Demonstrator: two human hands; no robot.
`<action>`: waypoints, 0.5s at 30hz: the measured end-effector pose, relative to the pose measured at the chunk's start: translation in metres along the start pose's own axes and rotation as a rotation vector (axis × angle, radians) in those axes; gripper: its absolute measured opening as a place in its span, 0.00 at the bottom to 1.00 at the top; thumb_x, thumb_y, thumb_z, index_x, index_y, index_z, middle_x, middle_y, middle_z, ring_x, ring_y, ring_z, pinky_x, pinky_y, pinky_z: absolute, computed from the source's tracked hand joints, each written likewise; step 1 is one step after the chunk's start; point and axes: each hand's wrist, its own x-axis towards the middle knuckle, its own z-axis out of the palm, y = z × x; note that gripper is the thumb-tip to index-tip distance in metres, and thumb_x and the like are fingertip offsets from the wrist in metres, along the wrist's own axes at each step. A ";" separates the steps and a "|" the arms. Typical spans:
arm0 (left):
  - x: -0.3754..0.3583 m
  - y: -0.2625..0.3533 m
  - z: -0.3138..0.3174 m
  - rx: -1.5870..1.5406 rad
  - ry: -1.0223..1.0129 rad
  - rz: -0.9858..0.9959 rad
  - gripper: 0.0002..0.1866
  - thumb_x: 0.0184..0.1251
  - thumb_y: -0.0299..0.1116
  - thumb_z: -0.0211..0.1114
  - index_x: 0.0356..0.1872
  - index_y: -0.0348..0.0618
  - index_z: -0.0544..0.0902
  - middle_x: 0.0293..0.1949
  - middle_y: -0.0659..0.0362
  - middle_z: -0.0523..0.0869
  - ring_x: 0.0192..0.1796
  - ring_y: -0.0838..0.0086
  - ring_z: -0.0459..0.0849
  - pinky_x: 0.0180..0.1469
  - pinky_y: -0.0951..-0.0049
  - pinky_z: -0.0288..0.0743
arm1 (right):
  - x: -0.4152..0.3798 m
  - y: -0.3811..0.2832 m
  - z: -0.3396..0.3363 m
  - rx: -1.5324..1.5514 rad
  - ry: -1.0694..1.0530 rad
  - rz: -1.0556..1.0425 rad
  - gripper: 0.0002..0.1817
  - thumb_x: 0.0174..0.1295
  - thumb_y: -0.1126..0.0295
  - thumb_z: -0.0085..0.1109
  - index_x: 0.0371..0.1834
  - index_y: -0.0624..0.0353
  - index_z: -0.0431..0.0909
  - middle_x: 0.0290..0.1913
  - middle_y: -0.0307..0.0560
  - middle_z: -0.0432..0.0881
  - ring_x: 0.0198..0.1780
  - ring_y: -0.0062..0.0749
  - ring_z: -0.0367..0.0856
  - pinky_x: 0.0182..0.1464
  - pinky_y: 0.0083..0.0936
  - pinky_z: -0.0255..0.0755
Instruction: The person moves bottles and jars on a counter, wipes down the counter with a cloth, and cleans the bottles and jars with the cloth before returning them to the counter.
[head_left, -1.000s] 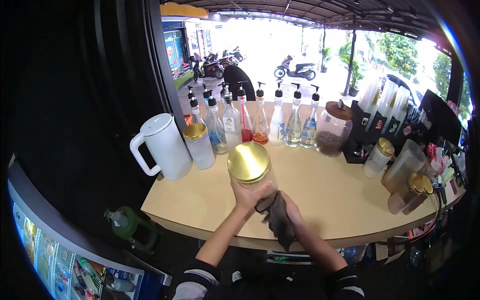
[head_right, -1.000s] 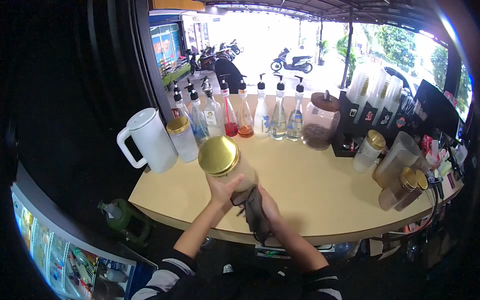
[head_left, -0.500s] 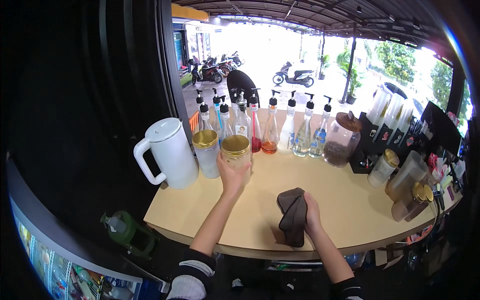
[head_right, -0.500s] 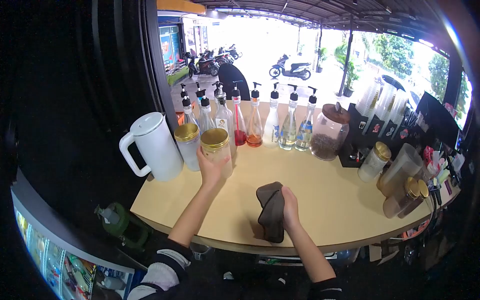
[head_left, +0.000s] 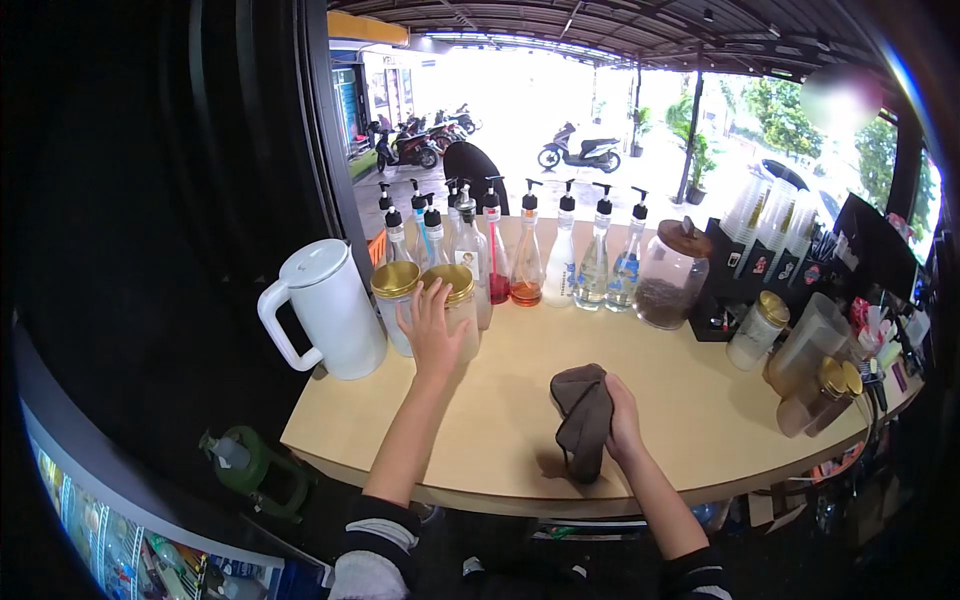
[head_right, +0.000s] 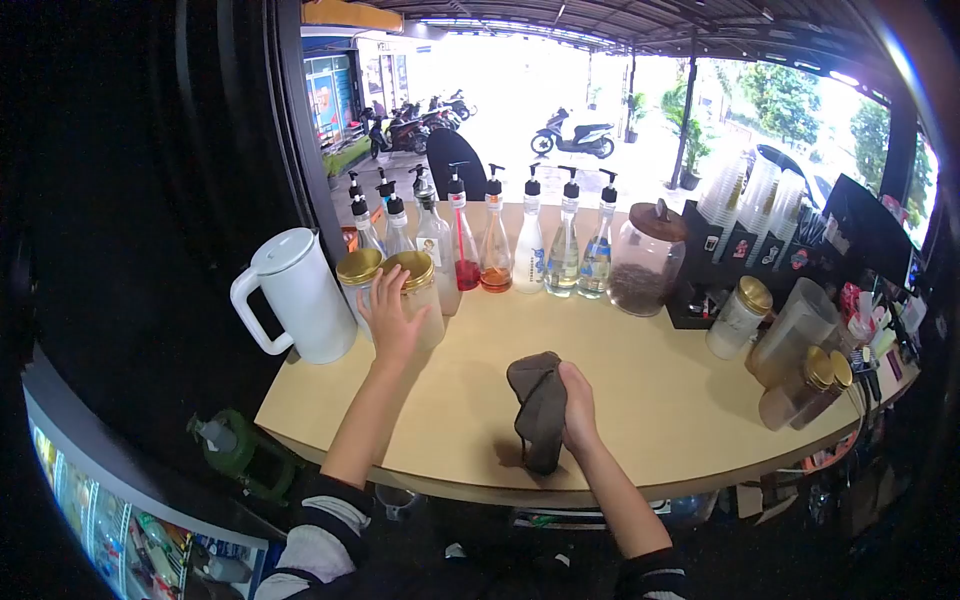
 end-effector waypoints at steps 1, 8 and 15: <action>0.000 0.001 0.000 0.006 0.009 -0.004 0.41 0.43 0.38 0.76 0.62 0.53 0.66 0.64 0.64 0.68 0.71 0.63 0.58 0.70 0.45 0.39 | 0.000 -0.002 -0.001 0.047 -0.023 0.016 0.15 0.72 0.63 0.39 0.44 0.63 0.74 0.40 0.48 0.80 0.40 0.29 0.80 0.45 0.26 0.75; -0.026 0.074 -0.001 -0.512 -0.096 -0.044 0.28 0.55 0.35 0.70 0.58 0.42 0.71 0.62 0.51 0.70 0.66 0.65 0.65 0.67 0.60 0.56 | -0.002 -0.023 -0.018 0.237 -0.154 0.031 0.14 0.71 0.65 0.40 0.49 0.62 0.71 0.46 0.47 0.78 0.49 0.29 0.77 0.53 0.27 0.71; -0.030 0.178 0.002 -1.075 -0.763 -0.084 0.14 0.59 0.34 0.69 0.40 0.35 0.81 0.34 0.60 0.85 0.40 0.74 0.82 0.51 0.72 0.73 | -0.020 -0.079 -0.056 0.094 -0.231 -0.191 0.10 0.66 0.73 0.48 0.49 0.62 0.70 0.47 0.45 0.77 0.50 0.27 0.76 0.55 0.23 0.69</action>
